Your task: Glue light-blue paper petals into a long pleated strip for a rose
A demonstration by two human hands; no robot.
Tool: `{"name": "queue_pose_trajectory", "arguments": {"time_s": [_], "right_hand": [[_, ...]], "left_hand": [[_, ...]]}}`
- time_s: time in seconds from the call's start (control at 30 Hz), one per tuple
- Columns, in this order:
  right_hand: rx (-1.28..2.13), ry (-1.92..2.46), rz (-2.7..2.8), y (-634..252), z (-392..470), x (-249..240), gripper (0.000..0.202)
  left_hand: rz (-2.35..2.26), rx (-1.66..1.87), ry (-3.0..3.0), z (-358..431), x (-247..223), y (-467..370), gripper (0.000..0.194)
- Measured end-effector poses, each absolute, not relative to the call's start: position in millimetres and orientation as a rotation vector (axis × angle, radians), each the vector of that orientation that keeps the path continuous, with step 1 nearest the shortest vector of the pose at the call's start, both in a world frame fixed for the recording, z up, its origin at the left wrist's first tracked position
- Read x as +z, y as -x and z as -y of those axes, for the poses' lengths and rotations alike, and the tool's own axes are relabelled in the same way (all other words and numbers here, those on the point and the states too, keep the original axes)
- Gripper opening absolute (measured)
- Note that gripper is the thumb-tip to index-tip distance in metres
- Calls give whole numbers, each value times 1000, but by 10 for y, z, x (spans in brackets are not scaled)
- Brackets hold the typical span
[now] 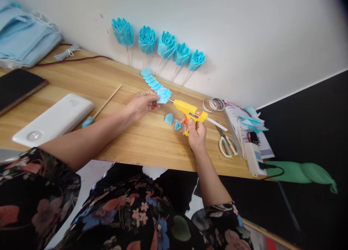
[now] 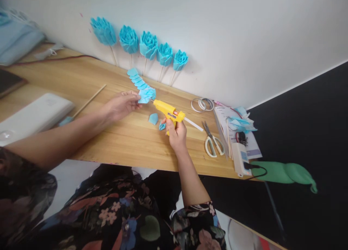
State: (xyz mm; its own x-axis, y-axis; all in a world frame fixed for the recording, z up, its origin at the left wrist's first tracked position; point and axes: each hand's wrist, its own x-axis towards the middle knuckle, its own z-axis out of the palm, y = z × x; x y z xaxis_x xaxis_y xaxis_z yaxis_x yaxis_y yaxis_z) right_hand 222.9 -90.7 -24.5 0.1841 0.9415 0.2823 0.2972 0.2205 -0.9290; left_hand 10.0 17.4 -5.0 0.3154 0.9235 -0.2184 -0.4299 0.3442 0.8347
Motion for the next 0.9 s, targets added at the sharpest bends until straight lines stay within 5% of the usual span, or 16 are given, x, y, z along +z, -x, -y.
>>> {"name": "queue_pose_trajectory", "arguments": {"time_s": [0.9], "right_hand": [[796, 1323, 1406, -2205, 877, -267, 48]], "left_hand": [[-769, 988, -771, -162, -46, -107, 24]]}}
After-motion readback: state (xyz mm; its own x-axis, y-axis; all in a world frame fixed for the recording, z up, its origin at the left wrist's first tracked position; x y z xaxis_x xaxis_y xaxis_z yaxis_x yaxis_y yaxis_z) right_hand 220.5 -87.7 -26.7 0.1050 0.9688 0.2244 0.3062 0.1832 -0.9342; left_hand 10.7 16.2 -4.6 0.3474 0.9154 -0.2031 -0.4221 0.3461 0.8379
